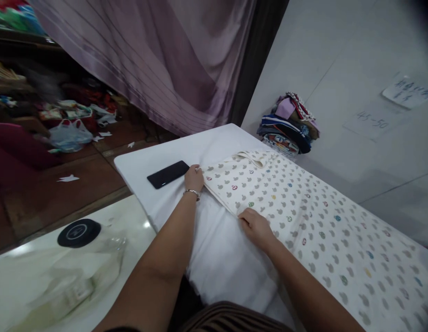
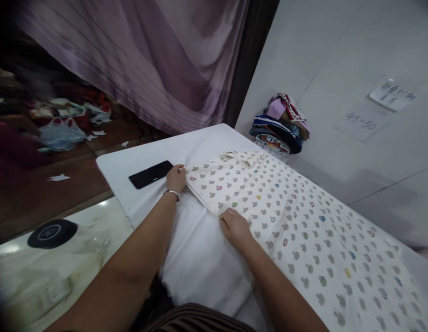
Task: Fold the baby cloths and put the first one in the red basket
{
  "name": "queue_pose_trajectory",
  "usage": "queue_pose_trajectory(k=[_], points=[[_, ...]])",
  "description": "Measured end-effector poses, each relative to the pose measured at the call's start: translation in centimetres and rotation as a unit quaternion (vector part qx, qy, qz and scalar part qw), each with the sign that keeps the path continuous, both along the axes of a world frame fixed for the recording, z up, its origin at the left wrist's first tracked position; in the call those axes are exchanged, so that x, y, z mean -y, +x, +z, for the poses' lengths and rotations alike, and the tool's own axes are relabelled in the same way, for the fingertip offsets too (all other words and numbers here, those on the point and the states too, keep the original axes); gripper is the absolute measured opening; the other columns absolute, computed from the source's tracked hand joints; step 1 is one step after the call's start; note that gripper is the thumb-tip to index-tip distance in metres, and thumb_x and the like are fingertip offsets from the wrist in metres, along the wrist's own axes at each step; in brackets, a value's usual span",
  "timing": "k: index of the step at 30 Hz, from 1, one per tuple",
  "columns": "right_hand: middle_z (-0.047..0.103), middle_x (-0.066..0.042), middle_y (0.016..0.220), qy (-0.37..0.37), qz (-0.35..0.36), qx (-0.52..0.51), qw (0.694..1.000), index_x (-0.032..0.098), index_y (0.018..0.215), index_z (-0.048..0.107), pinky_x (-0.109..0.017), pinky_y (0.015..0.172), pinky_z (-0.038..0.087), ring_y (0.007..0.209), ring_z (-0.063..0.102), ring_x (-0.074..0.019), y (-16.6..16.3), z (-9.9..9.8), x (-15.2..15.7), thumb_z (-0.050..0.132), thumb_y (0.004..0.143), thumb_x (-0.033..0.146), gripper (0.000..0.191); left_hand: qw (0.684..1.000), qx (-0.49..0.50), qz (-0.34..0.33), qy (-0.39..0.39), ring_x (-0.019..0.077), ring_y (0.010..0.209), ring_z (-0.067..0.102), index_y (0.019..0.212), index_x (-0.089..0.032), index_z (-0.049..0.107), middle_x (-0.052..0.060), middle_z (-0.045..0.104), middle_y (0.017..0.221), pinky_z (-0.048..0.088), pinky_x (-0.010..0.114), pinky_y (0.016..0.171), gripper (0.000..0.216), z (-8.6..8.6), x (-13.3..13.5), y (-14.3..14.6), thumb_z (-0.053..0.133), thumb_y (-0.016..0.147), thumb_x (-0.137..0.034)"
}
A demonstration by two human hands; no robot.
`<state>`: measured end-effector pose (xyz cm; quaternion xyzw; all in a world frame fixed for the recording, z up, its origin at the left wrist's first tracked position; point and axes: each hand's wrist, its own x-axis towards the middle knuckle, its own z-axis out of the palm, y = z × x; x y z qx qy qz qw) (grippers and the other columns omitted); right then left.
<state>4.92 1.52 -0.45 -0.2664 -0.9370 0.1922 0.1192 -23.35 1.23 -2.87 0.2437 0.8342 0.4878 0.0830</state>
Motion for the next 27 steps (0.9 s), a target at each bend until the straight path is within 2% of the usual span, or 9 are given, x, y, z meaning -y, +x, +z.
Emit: queue_pose_trajectory(k=[3,7,13,20,27], points=[[0.056,-0.003,0.088,0.022,0.0,-0.009,1.0,0.021,0.089,0.059,-0.025,0.071,0.042,0.084,0.052,-0.0153,-1.6,0.7,-0.2,0.045,0.085,0.02,0.014,1.0,-0.001,0.0,-0.005,0.0198,0.092,0.059,0.106,-0.016,0.061,0.009,0.067,0.095,0.043,0.03,0.084,0.03,0.0,0.0,0.0,0.046,0.081,-0.021],[0.057,-0.005,0.096,0.051,-0.008,-0.018,0.998,0.021,0.098,0.059,-0.026,0.078,0.04,0.094,0.051,-0.0165,-5.3,1.3,-0.9,0.042,0.089,0.026,0.019,1.0,-0.001,0.0,-0.01,0.0201,0.094,0.059,0.106,-0.016,0.062,0.009,0.067,0.097,0.043,0.03,0.085,0.03,0.2,0.1,0.1,0.046,0.081,-0.021],[0.059,-0.004,0.094,0.048,-0.011,0.087,0.995,0.021,0.091,0.061,-0.025,0.073,0.038,0.092,0.052,-0.0156,-9.9,0.8,-1.6,0.038,0.092,0.028,0.024,1.0,0.0,0.0,-0.014,0.0198,0.094,0.06,0.105,-0.017,0.062,0.009,0.067,0.098,0.044,0.029,0.083,0.029,0.3,0.2,0.1,0.046,0.081,-0.021],[0.058,-0.007,0.098,0.086,-0.005,0.148,0.985,0.019,0.092,0.061,-0.026,0.072,0.038,0.092,0.053,-0.0174,-10.2,0.4,-1.5,0.035,0.093,0.026,0.027,1.0,-0.005,-0.004,-0.015,0.0192,0.096,0.06,0.105,-0.018,0.063,0.008,0.067,0.1,0.043,0.028,0.085,0.028,0.4,0.2,0.3,0.047,0.082,-0.022],[0.058,-0.005,0.097,0.09,0.023,0.111,0.989,0.02,0.095,0.057,-0.025,0.072,0.039,0.09,0.053,-0.0157,-10.1,0.7,-0.8,0.035,0.091,0.021,0.022,1.0,-0.008,-0.005,-0.019,0.0201,0.099,0.059,0.106,-0.016,0.062,0.01,0.066,0.105,0.043,0.029,0.087,0.029,0.8,0.4,0.3,0.046,0.082,-0.021]])
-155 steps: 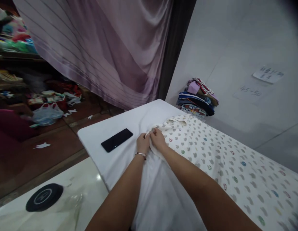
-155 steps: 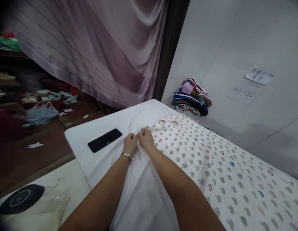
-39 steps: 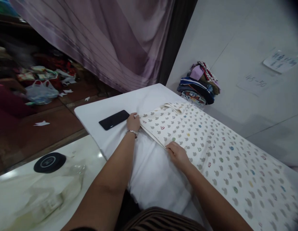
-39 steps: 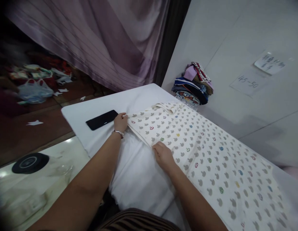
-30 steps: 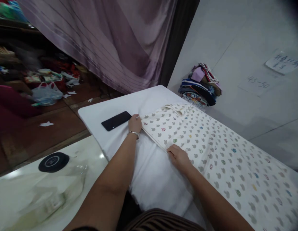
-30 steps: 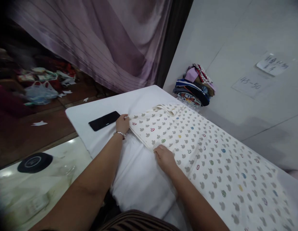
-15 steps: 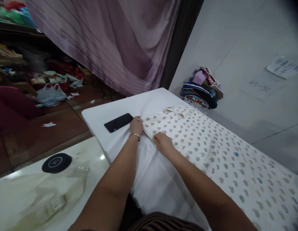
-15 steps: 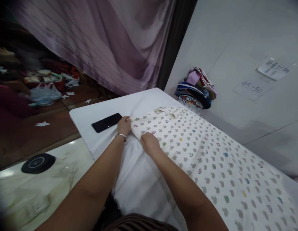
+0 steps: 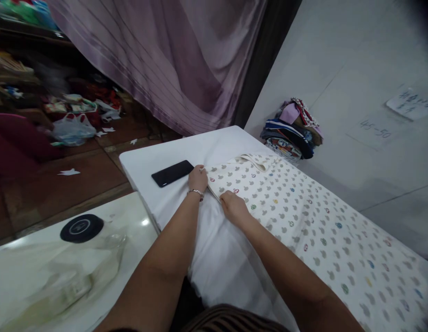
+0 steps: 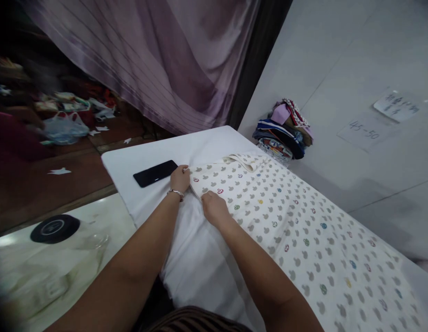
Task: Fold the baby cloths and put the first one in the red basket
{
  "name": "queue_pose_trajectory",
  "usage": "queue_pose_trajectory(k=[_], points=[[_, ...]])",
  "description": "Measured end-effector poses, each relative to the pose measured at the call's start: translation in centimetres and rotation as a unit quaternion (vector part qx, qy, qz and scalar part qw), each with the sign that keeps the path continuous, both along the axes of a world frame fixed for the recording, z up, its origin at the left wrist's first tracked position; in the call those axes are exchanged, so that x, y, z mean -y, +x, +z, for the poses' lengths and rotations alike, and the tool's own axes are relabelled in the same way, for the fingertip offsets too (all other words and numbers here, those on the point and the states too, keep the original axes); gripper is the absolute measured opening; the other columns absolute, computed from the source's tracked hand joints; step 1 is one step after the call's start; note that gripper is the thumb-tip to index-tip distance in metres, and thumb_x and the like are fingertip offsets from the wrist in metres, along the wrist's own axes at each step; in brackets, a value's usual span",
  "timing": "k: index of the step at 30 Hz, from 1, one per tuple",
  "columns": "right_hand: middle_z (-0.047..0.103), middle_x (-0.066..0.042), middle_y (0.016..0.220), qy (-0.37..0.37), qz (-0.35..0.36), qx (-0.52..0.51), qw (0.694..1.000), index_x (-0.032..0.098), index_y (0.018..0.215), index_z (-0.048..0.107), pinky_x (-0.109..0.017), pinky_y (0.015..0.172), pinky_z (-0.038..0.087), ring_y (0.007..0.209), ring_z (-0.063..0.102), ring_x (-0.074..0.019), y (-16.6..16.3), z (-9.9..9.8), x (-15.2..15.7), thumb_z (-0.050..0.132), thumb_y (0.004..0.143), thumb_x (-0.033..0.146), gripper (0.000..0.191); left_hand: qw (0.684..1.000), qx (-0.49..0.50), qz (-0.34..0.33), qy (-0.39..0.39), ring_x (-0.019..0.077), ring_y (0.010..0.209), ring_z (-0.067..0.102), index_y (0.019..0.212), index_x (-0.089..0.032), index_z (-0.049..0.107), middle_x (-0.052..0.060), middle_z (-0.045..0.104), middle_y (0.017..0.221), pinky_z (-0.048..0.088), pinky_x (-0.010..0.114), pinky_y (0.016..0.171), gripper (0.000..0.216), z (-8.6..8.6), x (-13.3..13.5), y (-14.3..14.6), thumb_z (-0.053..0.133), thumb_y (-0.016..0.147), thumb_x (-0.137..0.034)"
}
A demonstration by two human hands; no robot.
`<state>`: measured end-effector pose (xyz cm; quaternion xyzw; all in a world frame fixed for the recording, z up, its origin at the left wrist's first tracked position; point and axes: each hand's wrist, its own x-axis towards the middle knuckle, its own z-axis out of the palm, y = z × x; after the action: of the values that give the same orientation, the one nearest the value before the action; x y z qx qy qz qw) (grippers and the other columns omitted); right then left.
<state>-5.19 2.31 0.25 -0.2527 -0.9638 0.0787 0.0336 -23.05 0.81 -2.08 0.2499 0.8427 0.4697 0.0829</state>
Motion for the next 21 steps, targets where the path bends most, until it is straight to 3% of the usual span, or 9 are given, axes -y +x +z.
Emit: queue_pose_trajectory(k=[9,16,21], points=[[0.055,-0.006,0.099,0.041,0.002,-0.008,0.999,0.019,0.096,0.055,-0.028,0.074,0.041,0.095,0.048,-0.0191,0.3,-1.2,0.9,0.044,0.089,0.034,0.02,1.0,0.008,0.011,0.001,0.0201,0.096,0.06,0.105,-0.018,0.063,0.009,0.067,0.1,0.044,0.029,0.085,0.029,-0.5,-0.2,-0.3,0.047,0.081,-0.022],[0.054,-0.008,0.098,0.084,-0.041,0.005,0.996,0.018,0.1,0.054,-0.03,0.071,0.042,0.089,0.048,-0.0201,0.8,-1.9,1.7,0.04,0.085,0.012,0.021,0.999,0.034,0.017,0.013,0.0194,0.085,0.062,0.103,-0.017,0.064,0.008,0.068,0.091,0.047,0.029,0.078,0.031,-0.6,-0.4,-1.0,0.048,0.078,-0.026],[0.056,-0.009,0.1,0.081,-0.073,-0.003,0.994,0.017,0.103,0.055,-0.03,0.071,0.042,0.089,0.05,-0.0203,2.5,-1.5,1.2,0.04,0.082,0.009,0.026,0.999,0.036,0.019,0.021,0.021,0.077,0.062,0.098,-0.016,0.065,0.009,0.068,0.083,0.05,0.032,0.074,0.031,-0.5,-0.3,-1.7,0.049,0.075,-0.028]])
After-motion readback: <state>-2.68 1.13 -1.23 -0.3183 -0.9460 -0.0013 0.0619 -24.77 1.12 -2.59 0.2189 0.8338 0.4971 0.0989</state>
